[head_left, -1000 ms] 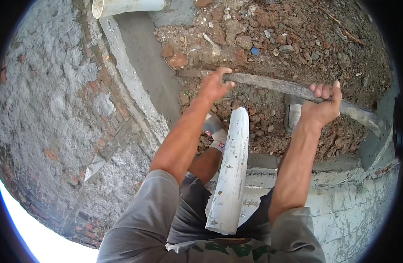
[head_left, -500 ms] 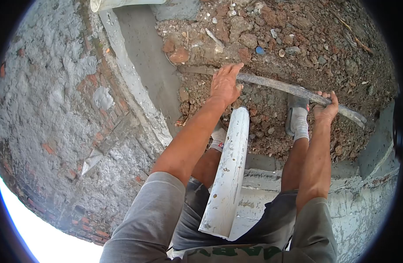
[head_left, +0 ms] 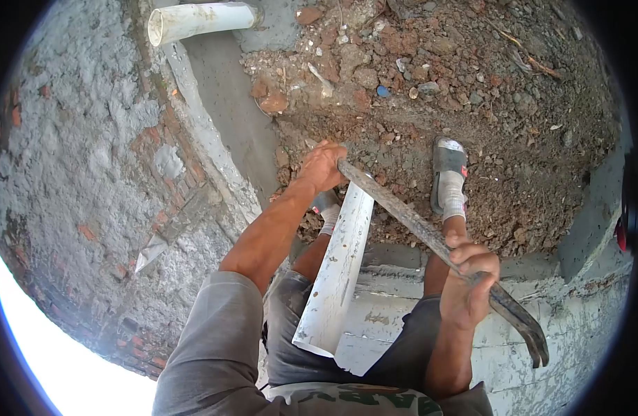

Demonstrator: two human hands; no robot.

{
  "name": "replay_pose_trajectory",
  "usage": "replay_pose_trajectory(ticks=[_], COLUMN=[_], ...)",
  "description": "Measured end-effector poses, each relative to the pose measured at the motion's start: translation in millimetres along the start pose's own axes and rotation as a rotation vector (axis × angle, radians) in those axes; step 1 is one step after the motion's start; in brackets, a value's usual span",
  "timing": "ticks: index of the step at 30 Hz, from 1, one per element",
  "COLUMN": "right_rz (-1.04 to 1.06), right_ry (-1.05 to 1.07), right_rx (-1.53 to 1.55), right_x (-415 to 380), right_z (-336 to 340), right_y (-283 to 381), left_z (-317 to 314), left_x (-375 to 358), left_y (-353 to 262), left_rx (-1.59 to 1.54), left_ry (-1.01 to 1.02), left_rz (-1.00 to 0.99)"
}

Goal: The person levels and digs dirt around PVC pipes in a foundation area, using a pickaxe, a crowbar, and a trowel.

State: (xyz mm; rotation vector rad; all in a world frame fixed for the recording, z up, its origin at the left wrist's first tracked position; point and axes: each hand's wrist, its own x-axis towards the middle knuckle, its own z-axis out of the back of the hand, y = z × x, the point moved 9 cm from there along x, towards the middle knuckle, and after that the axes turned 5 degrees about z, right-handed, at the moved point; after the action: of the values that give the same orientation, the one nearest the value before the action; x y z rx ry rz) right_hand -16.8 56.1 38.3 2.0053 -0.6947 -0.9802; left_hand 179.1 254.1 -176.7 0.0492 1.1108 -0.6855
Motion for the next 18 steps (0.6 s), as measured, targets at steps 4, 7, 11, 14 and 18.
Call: replay_pose_trajectory(ticks=[4, 7, 11, 14, 18], right_rz=[0.105, 0.097, 0.283, 0.403, 0.395], right_ry=[-0.025, 0.121, -0.044, -0.123, -0.055], right_rx=[0.072, 0.238, 0.191, 0.11, 0.106], right_x=[40, 72, 91, 94, 101], right_z=[34, 55, 53, 44, -4], right_y=[104, 185, 290, 340, 259], left_z=[30, 60, 111, 146, 155], left_x=[-27, -36, -66, -94, -92], left_y=[-110, -196, -269, -276, -203], left_rx=[-0.221, -0.294, -0.417, -0.458, -0.44], left_ry=[-0.33, -0.291, -0.341, -0.412, -0.513], left_rz=[-0.218, -0.338, -0.556, -0.606, -0.527])
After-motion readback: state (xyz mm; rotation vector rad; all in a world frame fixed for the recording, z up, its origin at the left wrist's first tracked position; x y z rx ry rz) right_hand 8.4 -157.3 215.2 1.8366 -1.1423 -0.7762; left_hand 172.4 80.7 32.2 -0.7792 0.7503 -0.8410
